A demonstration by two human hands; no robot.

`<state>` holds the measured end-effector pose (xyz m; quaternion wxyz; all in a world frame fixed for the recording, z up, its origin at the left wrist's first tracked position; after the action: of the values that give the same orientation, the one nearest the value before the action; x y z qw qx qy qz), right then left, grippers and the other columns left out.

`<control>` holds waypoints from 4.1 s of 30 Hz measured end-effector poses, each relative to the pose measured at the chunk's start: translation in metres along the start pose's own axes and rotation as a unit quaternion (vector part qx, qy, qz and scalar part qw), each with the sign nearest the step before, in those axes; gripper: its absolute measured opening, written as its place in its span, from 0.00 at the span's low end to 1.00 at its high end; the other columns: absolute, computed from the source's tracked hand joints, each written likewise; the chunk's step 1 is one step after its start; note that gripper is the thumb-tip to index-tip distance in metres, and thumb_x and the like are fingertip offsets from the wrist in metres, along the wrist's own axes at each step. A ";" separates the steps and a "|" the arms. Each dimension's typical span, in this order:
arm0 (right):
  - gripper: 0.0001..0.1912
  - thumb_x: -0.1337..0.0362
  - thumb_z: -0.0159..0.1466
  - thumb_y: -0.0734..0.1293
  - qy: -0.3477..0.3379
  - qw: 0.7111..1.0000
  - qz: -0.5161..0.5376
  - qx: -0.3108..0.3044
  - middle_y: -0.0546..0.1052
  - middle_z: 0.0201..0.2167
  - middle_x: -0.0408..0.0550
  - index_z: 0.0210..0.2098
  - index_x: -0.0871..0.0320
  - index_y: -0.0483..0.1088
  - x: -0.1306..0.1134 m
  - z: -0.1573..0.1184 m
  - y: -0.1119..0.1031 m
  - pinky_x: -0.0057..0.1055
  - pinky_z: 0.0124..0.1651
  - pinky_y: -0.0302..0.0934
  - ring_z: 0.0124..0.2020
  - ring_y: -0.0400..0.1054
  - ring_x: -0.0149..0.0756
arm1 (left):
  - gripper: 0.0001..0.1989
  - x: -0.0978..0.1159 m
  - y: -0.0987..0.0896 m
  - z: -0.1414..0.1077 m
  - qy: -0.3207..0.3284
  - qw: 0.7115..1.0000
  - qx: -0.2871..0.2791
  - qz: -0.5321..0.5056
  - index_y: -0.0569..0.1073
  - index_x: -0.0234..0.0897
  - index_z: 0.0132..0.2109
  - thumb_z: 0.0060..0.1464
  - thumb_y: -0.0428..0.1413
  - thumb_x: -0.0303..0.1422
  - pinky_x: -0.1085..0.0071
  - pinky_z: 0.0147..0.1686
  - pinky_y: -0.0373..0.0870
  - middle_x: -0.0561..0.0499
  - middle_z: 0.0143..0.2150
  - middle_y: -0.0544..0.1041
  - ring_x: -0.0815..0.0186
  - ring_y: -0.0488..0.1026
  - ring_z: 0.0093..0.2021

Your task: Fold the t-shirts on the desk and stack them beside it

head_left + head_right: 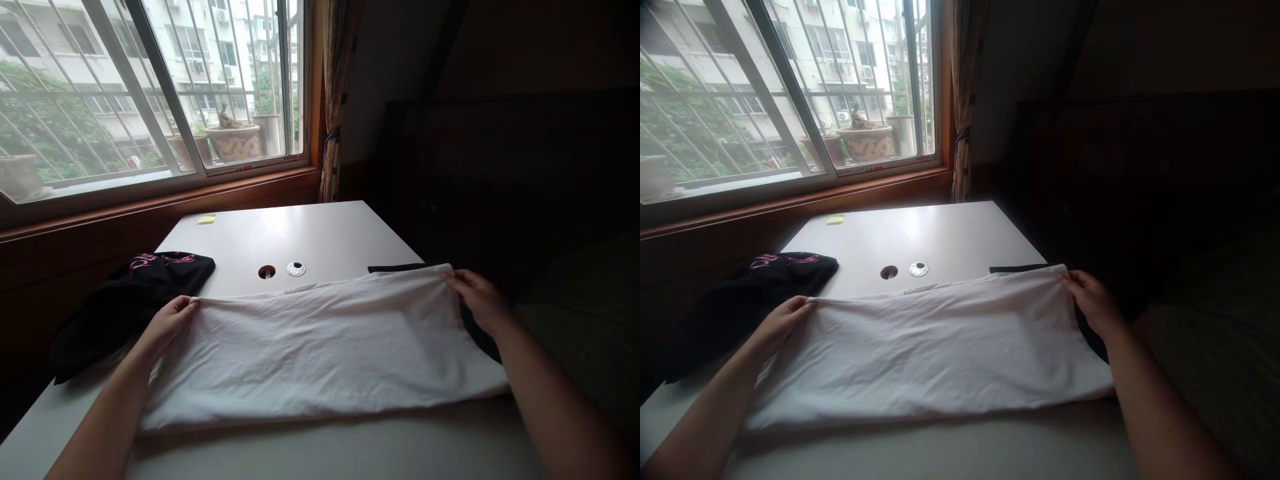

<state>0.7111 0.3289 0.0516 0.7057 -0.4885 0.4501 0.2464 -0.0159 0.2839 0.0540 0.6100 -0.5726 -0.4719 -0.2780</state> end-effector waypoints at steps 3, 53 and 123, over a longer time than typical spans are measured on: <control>0.17 0.47 0.57 0.71 0.055 0.998 0.014 -0.027 0.80 0.40 0.55 0.38 0.51 0.74 0.008 0.005 0.008 0.37 0.38 0.67 0.39 0.74 0.46 | 0.34 0.003 0.002 0.000 -0.004 1.000 0.007 0.013 0.78 0.36 0.42 0.39 0.66 0.61 0.71 0.32 0.71 0.49 0.36 0.79 0.60 0.75 0.36; 0.12 0.59 0.61 0.68 -0.101 0.980 -0.170 0.020 0.82 0.45 0.52 0.41 0.54 0.82 0.000 0.053 0.045 0.39 0.53 0.70 0.46 0.77 0.47 | 0.20 -0.005 0.027 0.025 0.183 0.928 0.166 0.281 0.77 0.38 0.52 0.61 0.51 0.43 0.56 0.54 0.71 0.41 0.51 0.78 0.50 0.76 0.52; 0.30 0.52 0.74 0.51 -0.252 0.883 -0.377 -0.119 0.61 0.72 0.52 0.70 0.55 0.61 0.039 -0.014 0.053 0.52 0.72 0.48 0.73 0.52 0.45 | 0.31 -0.009 0.107 -0.015 0.328 0.815 -0.073 0.472 0.53 0.41 0.75 0.72 0.41 0.47 0.48 0.73 0.48 0.46 0.77 0.52 0.55 0.47 0.77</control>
<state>0.6823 0.3339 -0.0089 0.7717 -0.6228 0.0060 0.1286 0.0785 0.2881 0.0012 0.7415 -0.6426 0.1064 -0.1610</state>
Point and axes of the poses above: each hand's wrist, its own z-axis towards the middle knuckle, its own y-axis out of the palm, x = y × z, the point moved 2 cm from there along z, towards the middle knuckle
